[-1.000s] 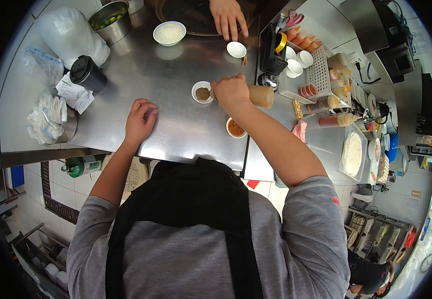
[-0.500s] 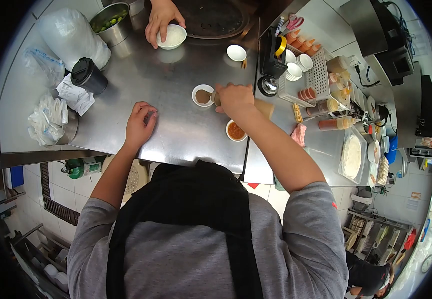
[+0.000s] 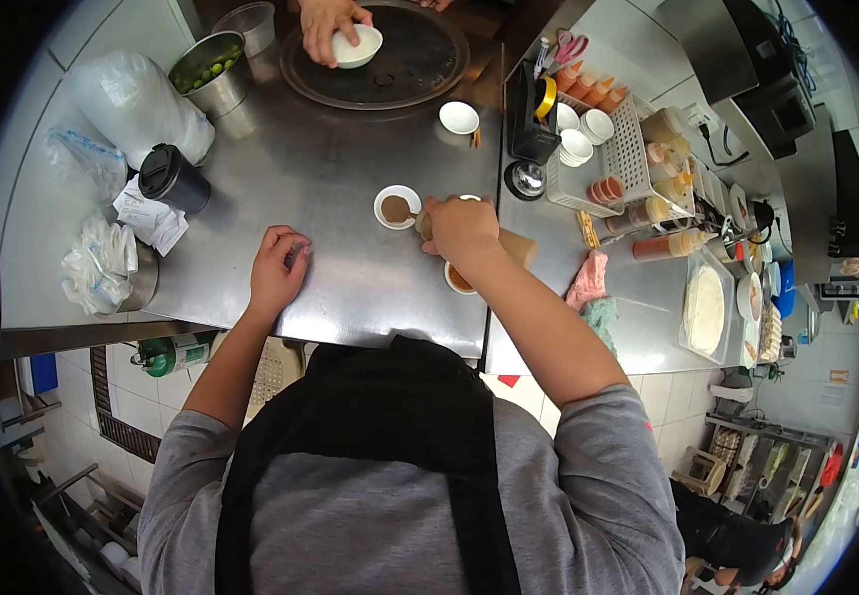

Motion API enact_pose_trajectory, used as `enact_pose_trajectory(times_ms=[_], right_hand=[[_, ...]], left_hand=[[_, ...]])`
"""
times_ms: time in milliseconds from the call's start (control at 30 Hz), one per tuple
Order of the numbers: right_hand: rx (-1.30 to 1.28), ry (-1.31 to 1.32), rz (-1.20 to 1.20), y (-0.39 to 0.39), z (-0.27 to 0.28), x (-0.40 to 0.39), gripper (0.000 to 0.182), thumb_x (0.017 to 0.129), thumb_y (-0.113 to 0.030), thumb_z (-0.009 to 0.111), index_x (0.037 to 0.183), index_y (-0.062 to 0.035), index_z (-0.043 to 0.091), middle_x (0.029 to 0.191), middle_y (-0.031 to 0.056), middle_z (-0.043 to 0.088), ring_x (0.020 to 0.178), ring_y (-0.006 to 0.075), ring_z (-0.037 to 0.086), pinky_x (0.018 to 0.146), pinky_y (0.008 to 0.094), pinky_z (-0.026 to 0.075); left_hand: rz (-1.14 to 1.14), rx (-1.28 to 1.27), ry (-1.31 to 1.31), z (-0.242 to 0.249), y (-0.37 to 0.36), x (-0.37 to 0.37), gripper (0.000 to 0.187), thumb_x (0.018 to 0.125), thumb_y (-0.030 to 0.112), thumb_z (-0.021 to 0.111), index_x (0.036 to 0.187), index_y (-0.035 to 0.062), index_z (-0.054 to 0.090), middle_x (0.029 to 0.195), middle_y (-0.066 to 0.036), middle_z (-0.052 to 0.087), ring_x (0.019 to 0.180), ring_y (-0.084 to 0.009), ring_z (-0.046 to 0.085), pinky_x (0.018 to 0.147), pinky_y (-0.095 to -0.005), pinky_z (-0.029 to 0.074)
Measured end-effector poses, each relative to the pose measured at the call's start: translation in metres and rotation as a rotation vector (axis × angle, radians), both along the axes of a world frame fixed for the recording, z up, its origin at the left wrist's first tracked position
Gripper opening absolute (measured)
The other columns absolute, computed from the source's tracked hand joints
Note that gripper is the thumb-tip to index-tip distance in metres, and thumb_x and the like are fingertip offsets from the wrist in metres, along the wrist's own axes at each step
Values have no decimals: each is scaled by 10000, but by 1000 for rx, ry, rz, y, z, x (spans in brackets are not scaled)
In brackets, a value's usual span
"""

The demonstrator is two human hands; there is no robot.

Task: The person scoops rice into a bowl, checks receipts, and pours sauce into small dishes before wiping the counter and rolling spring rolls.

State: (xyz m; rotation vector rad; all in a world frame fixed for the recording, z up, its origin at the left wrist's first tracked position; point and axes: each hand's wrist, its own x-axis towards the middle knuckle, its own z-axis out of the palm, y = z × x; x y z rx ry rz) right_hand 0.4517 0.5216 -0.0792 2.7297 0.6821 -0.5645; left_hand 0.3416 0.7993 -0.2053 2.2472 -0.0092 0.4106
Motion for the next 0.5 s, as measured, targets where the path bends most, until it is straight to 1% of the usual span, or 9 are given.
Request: enact_pose_trajectory(times_ms=[67, 133, 233, 300, 333, 367, 400, 433, 500], right_hand=[[-25, -21, 18, 3, -1, 1, 574, 795, -469, 760, 1238, -162, 563, 1008, 86, 706, 943, 266, 701, 831, 395, 509], [-54, -43, 42, 6, 0, 3, 546, 795, -443, 769, 1220, -163, 571, 1007, 76, 707, 931, 260, 704, 832, 386, 504], [-83, -30, 65, 11, 1, 5, 543, 799, -434, 770, 1227, -166, 572, 1017, 69, 706, 929, 259, 707, 836, 384, 509], [-56, -2, 2, 13, 2, 6, 558, 787, -392, 796, 1241, -150, 582, 1023, 65, 708, 953, 258, 706, 913, 400, 480], [-58, -1, 4, 12, 1, 6, 558, 787, -392, 796, 1241, -150, 582, 1023, 65, 708, 953, 258, 706, 913, 400, 480], [-61, -15, 18, 11, 1, 7, 558, 791, -421, 782, 1236, -156, 577, 1024, 67, 707, 950, 258, 707, 877, 389, 501], [-64, -29, 31, 10, 0, 7, 559, 795, -451, 769, 1232, -163, 572, 1025, 70, 706, 948, 258, 708, 840, 377, 523], [-65, -28, 31, 10, -1, 8, 559, 795, -451, 769, 1232, -163, 572, 1025, 70, 706, 948, 258, 708, 840, 377, 523], [-62, -24, 18, 10, -2, 9, 562, 793, -451, 770, 1232, -161, 572, 1031, 74, 706, 955, 262, 706, 826, 382, 534]], left_hand=[[-5, 8, -3, -1, 1, 2, 138, 831, 106, 682, 963, 65, 678, 1058, -103, 591, 898, -291, 639, 781, -361, 521], [-15, 47, -82, -3, 1, 2, 119, 848, 74, 679, 965, 54, 673, 1045, -86, 575, 746, -191, 594, 664, -297, 496], [-13, 32, -81, -2, 1, 2, 118, 853, 78, 680, 967, 51, 672, 1045, -86, 577, 740, -183, 589, 657, -294, 494], [-12, 31, -82, -3, 1, 2, 118, 855, 81, 680, 969, 51, 672, 1048, -86, 578, 739, -182, 588, 657, -293, 494], [-14, 30, -85, -4, 1, 2, 118, 857, 84, 680, 971, 51, 672, 1050, -86, 579, 739, -180, 587, 656, -292, 494], [-12, 28, -83, -3, 1, 1, 118, 857, 84, 680, 971, 51, 672, 1050, -86, 579, 739, -180, 587, 656, -292, 494], [-2, 8, -47, -2, 0, 1, 119, 855, 104, 682, 965, 60, 676, 1052, -92, 586, 806, -228, 610, 693, -320, 505], [8, -11, -11, -1, 0, 1, 120, 852, 124, 684, 959, 69, 680, 1055, -99, 593, 874, -275, 634, 730, -347, 517], [7, -12, -13, -2, 0, 1, 119, 852, 122, 683, 959, 69, 681, 1057, -99, 592, 872, -272, 634, 728, -345, 516]])
